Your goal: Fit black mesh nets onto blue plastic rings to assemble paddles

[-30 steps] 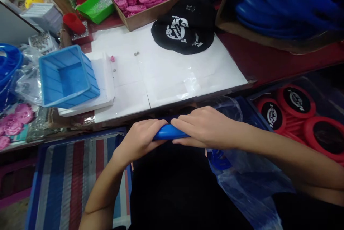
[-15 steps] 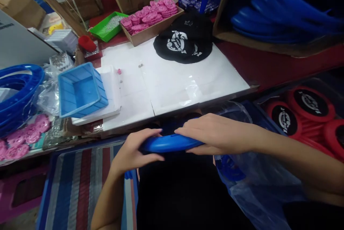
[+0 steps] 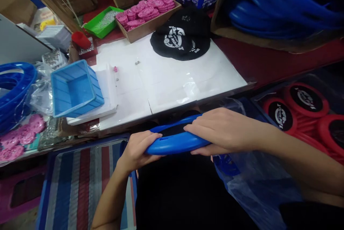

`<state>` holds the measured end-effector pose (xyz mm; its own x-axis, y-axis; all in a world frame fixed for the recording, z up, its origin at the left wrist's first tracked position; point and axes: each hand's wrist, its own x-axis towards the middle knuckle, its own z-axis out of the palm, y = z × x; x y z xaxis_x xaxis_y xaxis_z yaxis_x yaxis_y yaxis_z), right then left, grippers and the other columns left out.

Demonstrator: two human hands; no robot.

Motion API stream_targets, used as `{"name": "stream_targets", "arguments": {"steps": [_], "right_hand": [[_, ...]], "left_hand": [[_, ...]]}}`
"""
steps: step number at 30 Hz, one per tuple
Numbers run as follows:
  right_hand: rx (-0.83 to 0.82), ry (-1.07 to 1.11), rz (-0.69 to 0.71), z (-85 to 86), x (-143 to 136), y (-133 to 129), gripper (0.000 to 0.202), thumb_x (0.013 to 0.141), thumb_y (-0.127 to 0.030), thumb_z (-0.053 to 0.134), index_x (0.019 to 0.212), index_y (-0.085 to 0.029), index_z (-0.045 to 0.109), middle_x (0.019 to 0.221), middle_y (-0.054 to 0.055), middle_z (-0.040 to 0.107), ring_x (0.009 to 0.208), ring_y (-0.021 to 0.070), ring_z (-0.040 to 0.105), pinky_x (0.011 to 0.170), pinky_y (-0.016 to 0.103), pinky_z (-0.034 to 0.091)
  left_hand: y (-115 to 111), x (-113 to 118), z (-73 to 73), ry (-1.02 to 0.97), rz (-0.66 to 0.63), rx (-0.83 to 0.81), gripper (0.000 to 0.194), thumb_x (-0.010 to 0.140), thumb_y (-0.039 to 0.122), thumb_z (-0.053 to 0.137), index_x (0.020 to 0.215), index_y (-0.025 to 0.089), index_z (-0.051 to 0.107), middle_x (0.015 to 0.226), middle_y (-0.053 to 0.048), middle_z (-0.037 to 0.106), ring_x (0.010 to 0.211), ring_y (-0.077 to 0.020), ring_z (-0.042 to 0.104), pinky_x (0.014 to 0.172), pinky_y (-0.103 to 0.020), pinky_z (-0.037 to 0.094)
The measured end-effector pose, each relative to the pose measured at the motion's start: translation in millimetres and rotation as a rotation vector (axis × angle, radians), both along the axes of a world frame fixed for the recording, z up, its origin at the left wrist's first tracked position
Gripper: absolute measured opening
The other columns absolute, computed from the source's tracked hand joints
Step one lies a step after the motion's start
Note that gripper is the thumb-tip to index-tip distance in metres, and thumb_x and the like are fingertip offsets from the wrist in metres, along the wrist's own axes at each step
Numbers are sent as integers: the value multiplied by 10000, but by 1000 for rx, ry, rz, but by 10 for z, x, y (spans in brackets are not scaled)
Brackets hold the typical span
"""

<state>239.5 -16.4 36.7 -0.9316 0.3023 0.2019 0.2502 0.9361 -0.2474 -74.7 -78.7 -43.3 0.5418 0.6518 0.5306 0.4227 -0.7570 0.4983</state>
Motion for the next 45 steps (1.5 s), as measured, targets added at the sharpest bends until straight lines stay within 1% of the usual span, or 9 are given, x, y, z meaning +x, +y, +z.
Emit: {"name": "stream_targets", "arguments": {"steps": [8,13,17,21,26,29,33,38,45], "right_hand": [[158,-34,55,-174,-114,75,501,1192,-497,312,972,-158,607,743,14,637,582,159,546,548,327,310],[130,-228,-6,-325,-360,199,491,1168,-554,391,1041,-132,609,794,46,681,631,197,633,523,329,237],[113,-357,57,-281,-727,79,438,1145,-527,499,1113,-107,619,851,86,721,693,231,700,528,321,250],[96,-234,59,-304,-920,-6,466,1126,-586,513,1068,-137,622,847,61,707,685,215,681,545,325,305],[33,152,1,-504,-575,204,596,1077,-730,481,1023,-156,634,895,66,714,742,202,668,603,321,403],[-49,289,-63,-596,-263,344,560,1067,-712,537,1046,-162,642,812,24,702,662,155,635,581,286,394],[105,313,-132,-642,-178,348,587,1075,-723,508,901,-178,641,652,-33,606,554,133,562,533,289,351],[410,194,-121,-537,-301,159,620,1120,-656,457,815,-154,655,636,-19,551,536,145,483,548,321,333],[355,207,-284,-625,-285,170,736,1195,-514,172,721,-174,621,595,4,538,518,146,437,557,327,278]], "left_hand": [[-52,-108,-134,50,77,89,431,1007,458,712,1312,155,676,971,-129,805,802,-244,786,768,-307,621],[85,-209,-311,47,181,-167,383,983,484,740,1237,198,719,1033,-104,810,887,-245,792,811,-313,625],[21,-64,-248,116,158,-344,600,859,549,860,1340,226,705,1149,-129,804,1020,-304,790,920,-392,635],[-149,-4,-192,64,231,-159,705,854,605,850,1392,190,663,1071,-120,822,880,-277,817,781,-314,646],[-267,-425,-445,-31,257,149,625,948,624,730,1392,185,700,888,-71,799,727,-233,789,696,-299,636],[-220,-557,-611,-295,260,109,614,992,661,646,1402,206,690,929,-73,789,744,-237,780,657,-319,639],[-49,-291,-436,-160,190,-81,550,1010,626,642,1348,196,695,1026,-106,798,847,-253,797,738,-335,651],[107,238,-44,122,202,-41,733,973,775,550,1265,122,712,922,-105,799,766,-235,786,676,-302,609],[152,590,-129,105,326,95,590,1033,699,531,977,131,678,709,-30,727,580,-164,709,538,-261,489]]}}
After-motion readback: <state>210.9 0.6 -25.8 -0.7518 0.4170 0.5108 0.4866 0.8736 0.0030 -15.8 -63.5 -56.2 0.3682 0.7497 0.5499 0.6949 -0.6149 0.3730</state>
